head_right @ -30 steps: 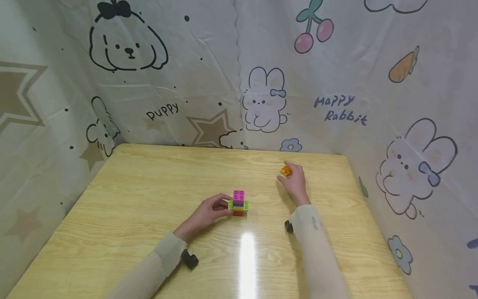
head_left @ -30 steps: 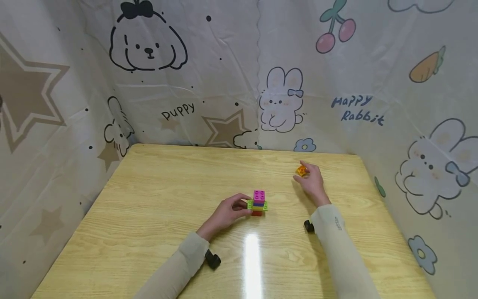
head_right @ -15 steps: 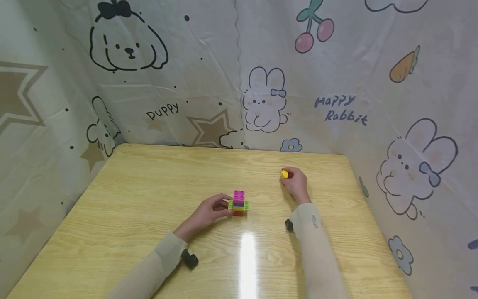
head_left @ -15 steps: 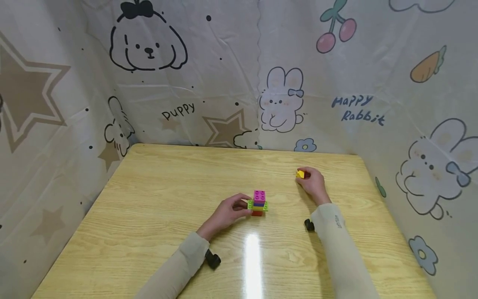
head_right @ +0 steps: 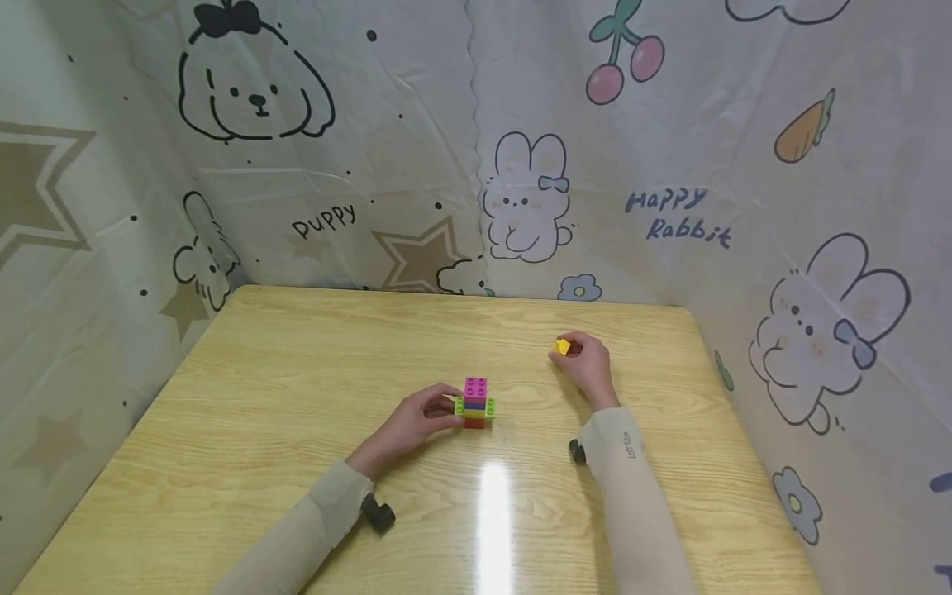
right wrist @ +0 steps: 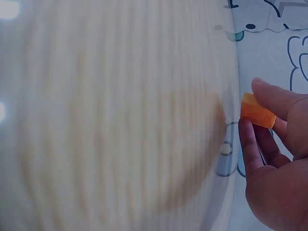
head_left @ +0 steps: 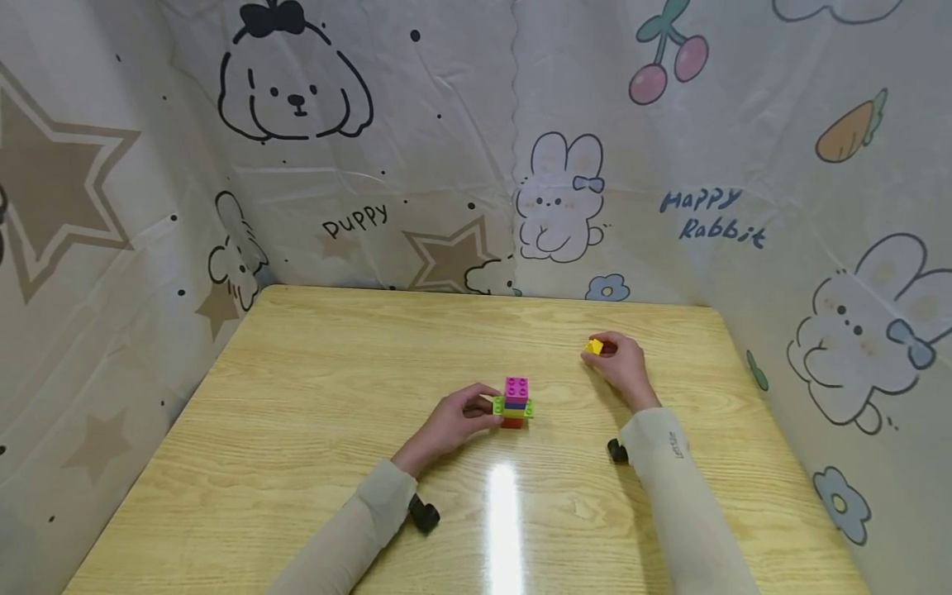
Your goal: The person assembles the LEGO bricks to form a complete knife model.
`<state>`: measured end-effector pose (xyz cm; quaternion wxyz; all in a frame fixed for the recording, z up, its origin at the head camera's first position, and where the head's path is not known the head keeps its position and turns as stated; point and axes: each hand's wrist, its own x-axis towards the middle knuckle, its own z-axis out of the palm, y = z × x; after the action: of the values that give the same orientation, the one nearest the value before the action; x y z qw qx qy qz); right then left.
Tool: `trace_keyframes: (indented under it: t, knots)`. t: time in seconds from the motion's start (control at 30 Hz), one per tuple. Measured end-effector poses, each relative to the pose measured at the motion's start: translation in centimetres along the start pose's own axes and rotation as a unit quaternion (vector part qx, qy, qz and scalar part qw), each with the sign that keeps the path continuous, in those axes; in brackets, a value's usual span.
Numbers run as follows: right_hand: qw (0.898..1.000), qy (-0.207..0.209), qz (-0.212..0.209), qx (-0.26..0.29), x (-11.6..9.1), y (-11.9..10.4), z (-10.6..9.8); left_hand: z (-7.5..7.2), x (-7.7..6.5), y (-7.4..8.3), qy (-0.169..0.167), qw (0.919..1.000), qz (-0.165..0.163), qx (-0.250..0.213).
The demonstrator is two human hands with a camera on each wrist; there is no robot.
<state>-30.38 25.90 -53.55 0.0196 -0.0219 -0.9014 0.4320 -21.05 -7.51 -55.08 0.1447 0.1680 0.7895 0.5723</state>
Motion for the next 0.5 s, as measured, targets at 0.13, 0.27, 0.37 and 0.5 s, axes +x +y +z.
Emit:
trace_keyframes:
  t: [0.13, 0.27, 0.37, 0.5]
  knots:
    - [1.000, 0.000, -0.007, 0.009, -0.2, -0.3, 0.2, 0.1, 0.0, 0.0, 0.003, 1.0000, -0.001, -0.004]
    - [1.000, -0.003, -0.019, 0.014, -0.5, -0.8, 0.5, 0.0, -0.1, 0.1, 0.008, 1.0000, -0.001, -0.004]
    - [1.000, -0.010, -0.024, 0.017, -0.7, -1.3, 0.6, 0.1, -0.1, 0.1, 0.008, 1.0000, -0.001, 0.001]
    - [0.999, -0.015, -0.034, 0.017, -1.2, -2.0, 0.8, 0.1, 0.0, 0.1, 0.009, 0.9999, 0.002, 0.005]
